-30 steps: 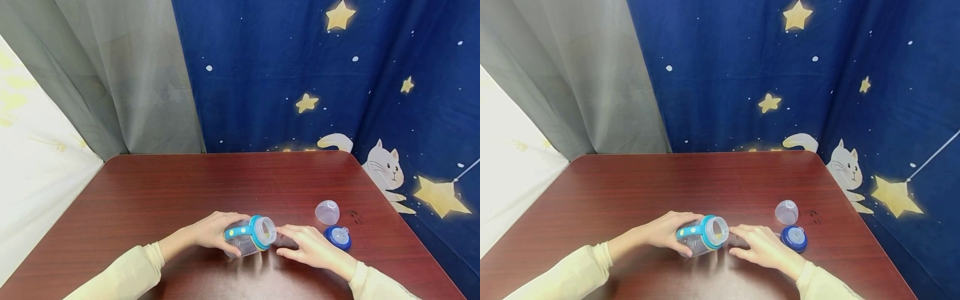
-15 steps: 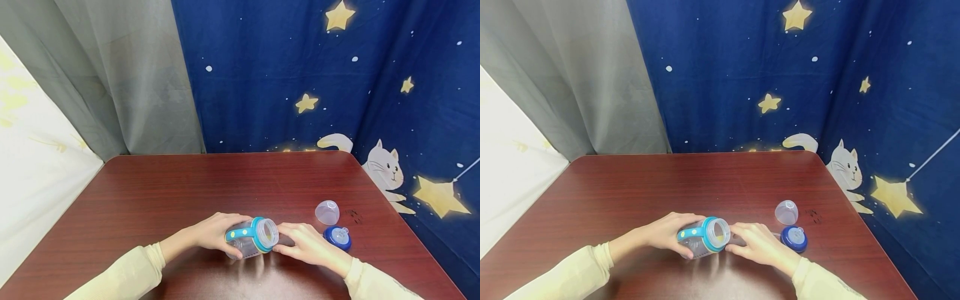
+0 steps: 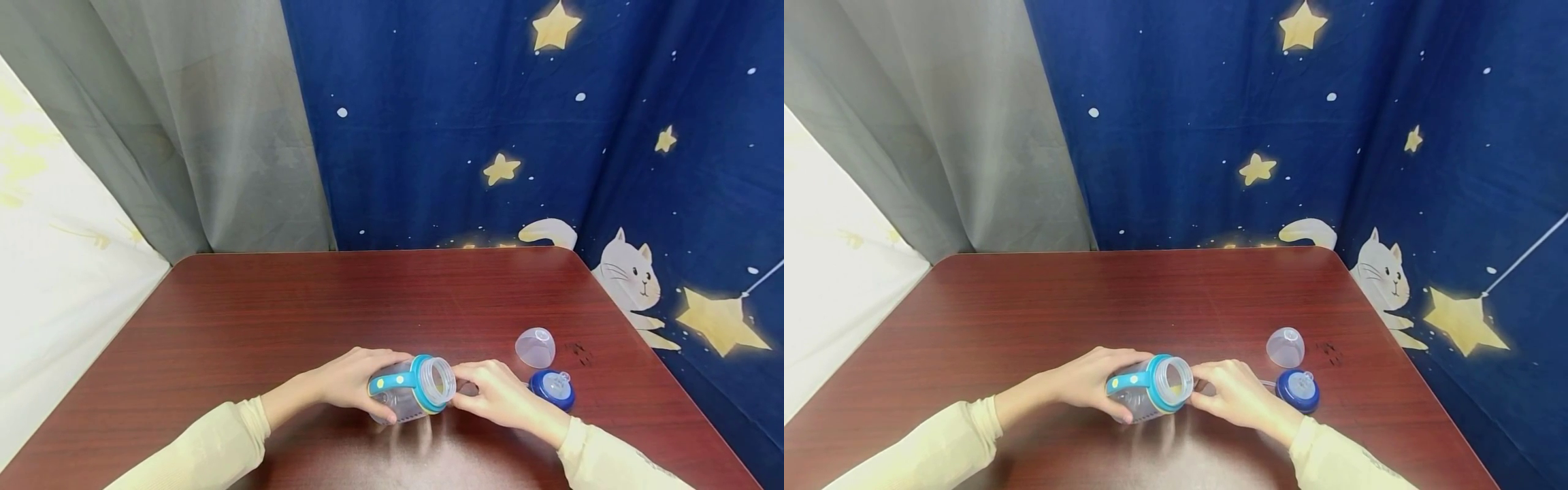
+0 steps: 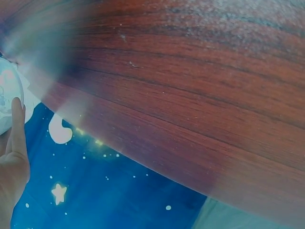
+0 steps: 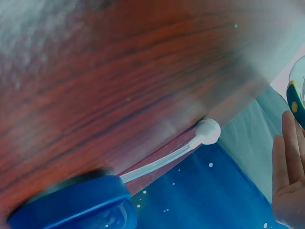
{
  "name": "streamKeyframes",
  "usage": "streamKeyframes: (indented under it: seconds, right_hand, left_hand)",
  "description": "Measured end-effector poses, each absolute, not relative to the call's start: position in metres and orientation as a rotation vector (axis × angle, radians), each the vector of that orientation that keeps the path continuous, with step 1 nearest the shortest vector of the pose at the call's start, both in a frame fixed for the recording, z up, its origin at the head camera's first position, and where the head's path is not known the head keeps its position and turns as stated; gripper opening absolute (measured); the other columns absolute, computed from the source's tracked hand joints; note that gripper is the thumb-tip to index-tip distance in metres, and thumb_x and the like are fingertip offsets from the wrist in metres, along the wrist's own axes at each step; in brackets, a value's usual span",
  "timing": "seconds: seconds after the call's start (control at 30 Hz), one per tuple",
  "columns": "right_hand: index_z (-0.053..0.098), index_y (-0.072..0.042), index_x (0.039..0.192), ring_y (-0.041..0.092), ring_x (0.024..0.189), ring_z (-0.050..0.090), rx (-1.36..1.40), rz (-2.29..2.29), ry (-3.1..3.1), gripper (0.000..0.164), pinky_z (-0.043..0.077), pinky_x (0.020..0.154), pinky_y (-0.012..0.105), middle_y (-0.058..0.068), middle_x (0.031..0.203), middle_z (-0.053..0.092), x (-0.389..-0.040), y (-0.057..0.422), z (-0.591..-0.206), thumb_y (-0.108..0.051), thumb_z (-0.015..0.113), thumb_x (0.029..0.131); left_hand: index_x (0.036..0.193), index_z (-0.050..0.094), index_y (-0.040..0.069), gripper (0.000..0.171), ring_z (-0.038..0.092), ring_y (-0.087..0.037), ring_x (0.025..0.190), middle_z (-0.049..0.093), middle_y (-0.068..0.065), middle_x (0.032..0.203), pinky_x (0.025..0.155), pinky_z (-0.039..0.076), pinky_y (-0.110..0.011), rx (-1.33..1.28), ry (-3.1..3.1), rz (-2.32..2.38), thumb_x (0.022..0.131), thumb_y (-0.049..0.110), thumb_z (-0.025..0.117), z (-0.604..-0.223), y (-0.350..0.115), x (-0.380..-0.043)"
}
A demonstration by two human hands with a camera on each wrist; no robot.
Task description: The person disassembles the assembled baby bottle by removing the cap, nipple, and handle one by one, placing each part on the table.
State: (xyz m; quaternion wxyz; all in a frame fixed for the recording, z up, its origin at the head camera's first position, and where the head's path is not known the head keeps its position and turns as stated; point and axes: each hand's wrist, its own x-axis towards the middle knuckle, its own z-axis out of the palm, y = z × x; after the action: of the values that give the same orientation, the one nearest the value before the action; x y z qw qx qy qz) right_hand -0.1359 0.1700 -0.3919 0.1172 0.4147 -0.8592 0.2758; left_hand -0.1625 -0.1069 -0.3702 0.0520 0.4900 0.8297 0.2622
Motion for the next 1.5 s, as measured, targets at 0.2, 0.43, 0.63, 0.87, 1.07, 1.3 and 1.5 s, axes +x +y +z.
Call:
streamKeyframes:
  seconds: [0.2,0.43,0.63,0.87,1.07,1.3,1.5]
  right_hand:
    - [0.068,-0.015,0.093,0.000,0.073,0.059,1.199,0.833,-2.524,0.022,0.049,0.064,0.021,-0.009,0.086,0.066,-0.136,0.169,-0.392,-0.015,0.074,0.072]
    - [0.069,-0.013,0.093,0.001,0.074,0.059,1.185,0.870,-2.512,0.022,0.047,0.063,0.018,-0.007,0.086,0.067,-0.135,0.170,-0.392,-0.011,0.074,0.071]
    - [0.069,-0.011,0.093,0.002,0.075,0.061,1.210,0.904,-2.463,0.022,0.047,0.062,0.016,-0.005,0.086,0.068,-0.135,0.170,-0.393,-0.010,0.074,0.072]
    - [0.069,-0.009,0.096,0.004,0.078,0.062,1.242,0.931,-2.436,0.023,0.048,0.064,0.016,-0.003,0.087,0.068,-0.135,0.172,-0.394,-0.008,0.073,0.074]
    - [0.068,-0.010,0.097,0.004,0.078,0.063,1.292,0.969,-2.367,0.021,0.048,0.064,0.016,-0.003,0.088,0.068,-0.136,0.174,-0.395,-0.009,0.072,0.077]
    - [0.068,-0.012,0.097,0.004,0.078,0.063,1.299,0.995,-2.317,0.021,0.049,0.063,0.018,-0.003,0.088,0.068,-0.137,0.177,-0.395,-0.009,0.071,0.077]
    - [0.068,-0.013,0.097,0.002,0.076,0.061,1.287,0.992,-2.323,0.021,0.049,0.060,0.021,-0.005,0.087,0.068,-0.136,0.180,-0.393,-0.007,0.070,0.077]
  left_hand:
    - [0.132,0.044,0.019,0.079,0.053,0.000,0.092,0.057,0.012,0.108,0.076,0.044,-0.019,1.499,2.519,0.802,0.068,0.055,0.072,-0.371,-0.107,-0.163]
    - [0.132,0.044,0.018,0.079,0.053,0.001,0.091,0.057,0.012,0.108,0.076,0.044,-0.018,1.508,2.527,0.803,0.068,0.054,0.073,-0.372,-0.107,-0.164]
    - [0.132,0.044,0.018,0.079,0.053,0.000,0.091,0.057,0.012,0.107,0.076,0.044,-0.019,1.508,2.529,0.806,0.068,0.055,0.072,-0.372,-0.107,-0.163]
    - [0.133,0.043,0.020,0.080,0.053,0.000,0.093,0.057,0.012,0.110,0.077,0.044,-0.021,1.497,2.528,0.797,0.067,0.056,0.072,-0.372,-0.107,-0.164]
    - [0.133,0.043,0.022,0.080,0.052,0.000,0.095,0.056,0.013,0.112,0.078,0.044,-0.022,1.478,2.519,0.805,0.068,0.057,0.071,-0.374,-0.108,-0.163]
    - [0.133,0.042,0.022,0.079,0.052,0.000,0.097,0.056,0.013,0.113,0.079,0.044,-0.022,1.470,2.515,0.812,0.068,0.057,0.071,-0.375,-0.109,-0.163]
    - [0.133,0.043,0.021,0.079,0.052,0.000,0.098,0.055,0.013,0.115,0.080,0.044,-0.022,1.484,2.515,0.807,0.069,0.056,0.071,-0.376,-0.108,-0.163]
